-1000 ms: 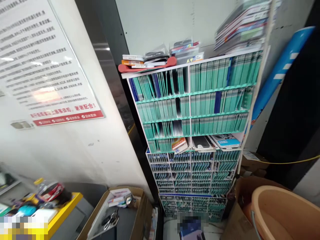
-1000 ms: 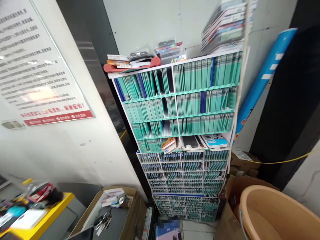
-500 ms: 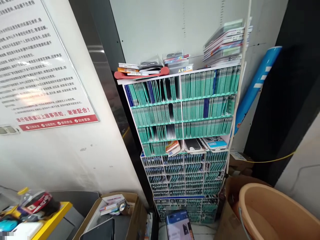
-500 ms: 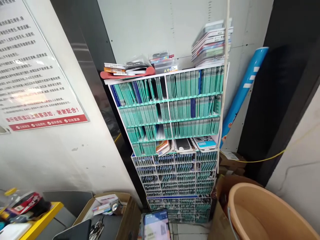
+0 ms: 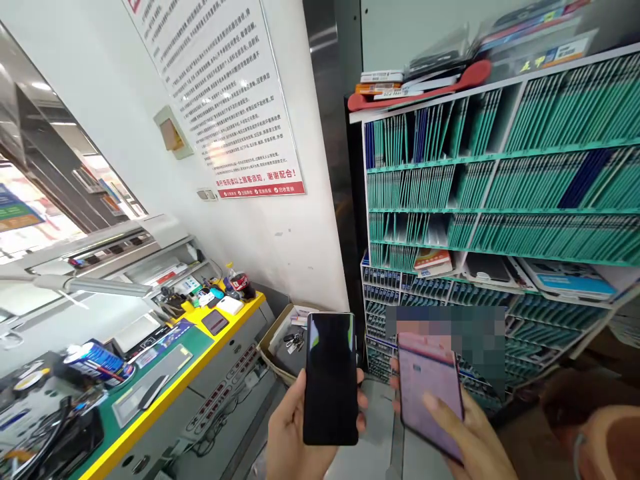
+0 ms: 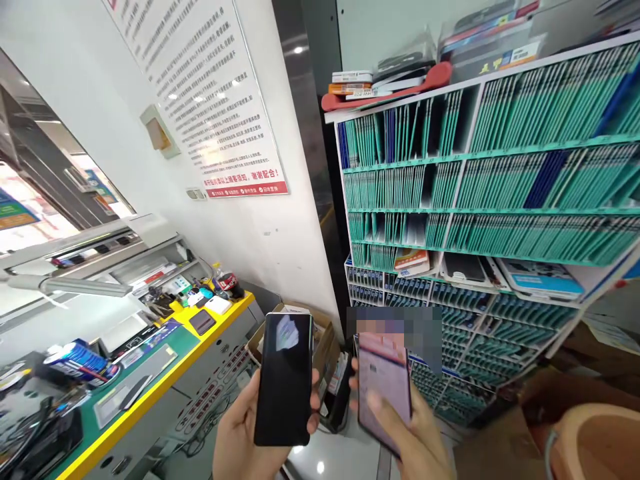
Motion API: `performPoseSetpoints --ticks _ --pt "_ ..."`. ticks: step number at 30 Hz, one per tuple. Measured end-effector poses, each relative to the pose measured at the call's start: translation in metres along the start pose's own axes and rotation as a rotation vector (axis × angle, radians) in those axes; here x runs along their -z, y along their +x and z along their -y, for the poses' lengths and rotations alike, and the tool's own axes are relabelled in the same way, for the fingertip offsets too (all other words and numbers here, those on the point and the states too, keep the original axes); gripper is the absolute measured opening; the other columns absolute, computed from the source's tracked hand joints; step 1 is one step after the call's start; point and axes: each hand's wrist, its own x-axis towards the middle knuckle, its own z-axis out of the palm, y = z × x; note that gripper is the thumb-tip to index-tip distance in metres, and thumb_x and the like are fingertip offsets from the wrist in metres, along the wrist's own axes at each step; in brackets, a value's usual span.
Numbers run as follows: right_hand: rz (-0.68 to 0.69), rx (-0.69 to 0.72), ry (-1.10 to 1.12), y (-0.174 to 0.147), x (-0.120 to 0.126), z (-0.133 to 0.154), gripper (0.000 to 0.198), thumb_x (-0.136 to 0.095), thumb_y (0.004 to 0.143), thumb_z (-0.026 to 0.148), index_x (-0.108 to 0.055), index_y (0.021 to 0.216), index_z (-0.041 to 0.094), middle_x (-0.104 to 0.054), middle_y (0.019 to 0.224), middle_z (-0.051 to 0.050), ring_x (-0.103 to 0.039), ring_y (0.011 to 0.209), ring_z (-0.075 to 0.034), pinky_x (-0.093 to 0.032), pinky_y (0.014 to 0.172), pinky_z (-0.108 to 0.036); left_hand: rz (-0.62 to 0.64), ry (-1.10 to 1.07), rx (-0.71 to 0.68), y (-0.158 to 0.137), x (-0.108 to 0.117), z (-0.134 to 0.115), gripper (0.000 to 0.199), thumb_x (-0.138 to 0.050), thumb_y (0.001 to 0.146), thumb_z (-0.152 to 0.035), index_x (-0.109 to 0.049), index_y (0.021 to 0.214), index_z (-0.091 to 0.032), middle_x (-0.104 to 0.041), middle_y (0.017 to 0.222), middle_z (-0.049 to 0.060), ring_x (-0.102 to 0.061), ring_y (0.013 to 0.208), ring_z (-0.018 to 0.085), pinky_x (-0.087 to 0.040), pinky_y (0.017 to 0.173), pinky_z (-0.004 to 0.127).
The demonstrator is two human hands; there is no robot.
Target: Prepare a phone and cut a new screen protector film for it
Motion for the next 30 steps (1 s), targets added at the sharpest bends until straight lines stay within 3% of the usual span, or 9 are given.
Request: performPoseSetpoints --ticks 3,6,12,21,30 --pt "-0.013 0.29 -0.205 0.007 -0.033 0.03 0.063 -0.085 0.07 0.048 -0.067 0.123 0.022 -0.073 0.121 -0.012 -0.068 0.11 -0.033 -0.057 0.094 -0.044 0.06 -0.023 0.025 -0.01 -0.003 -0.001 0.06 -0.026 0.102 -0.043 -0.068 0.123 -0.006 -0.069 0.113 0.024 -0.066 0.088 0.03 -0.048 0.071 0.039" --pt "0.071 0.374 -0.22 0.009 -0.059 0.048 0.06 -0.084 0.072 0.046 -0.065 0.124 0.023 -0.073 0.122 -0.01 -0.068 0.11 -0.03 -0.057 0.094 -0.043 0.091 -0.028 0.049 -0.021 -0.003 -0.001 0.065 -0.025 0.101 -0.047 -0.069 0.118 -0.004 -0.07 0.108 0.022 -0.067 0.081 0.029 -0.05 0.064 0.037" --pt "0.241 0.363 -0.253 -0.001 -0.078 0.051 0.054 -0.082 0.076 0.042 -0.063 0.123 0.023 -0.071 0.124 -0.01 -0.067 0.112 -0.028 -0.055 0.098 -0.043 0.104 0.027 0.097 -0.039 -0.006 -0.004 0.072 -0.021 0.101 -0.05 -0.073 0.106 0.0 -0.072 0.092 0.021 -0.069 0.066 0.025 -0.052 0.056 0.034" --pt "0.275 0.411 -0.256 -0.018 -0.085 0.049 0.05 -0.082 0.075 0.037 -0.066 0.12 0.022 -0.073 0.121 -0.01 -0.07 0.105 -0.026 -0.057 0.093 -0.039 0.166 0.01 0.165 -0.058 0.0 -0.005 0.08 -0.017 0.099 -0.057 -0.07 0.105 0.002 -0.07 0.078 0.019 -0.069 0.059 0.025 -0.049 0.052 0.032" --pt "0.353 0.362 -0.267 -0.029 -0.078 0.058 0.044 -0.081 0.077 0.033 -0.066 0.118 0.023 -0.075 0.116 -0.007 -0.07 0.107 -0.025 -0.055 0.096 -0.038 0.152 0.002 0.159 -0.072 -0.012 -0.006 0.076 -0.012 0.101 -0.054 -0.07 0.111 -0.006 -0.07 0.078 0.017 -0.069 0.062 0.026 -0.048 0.054 0.033"
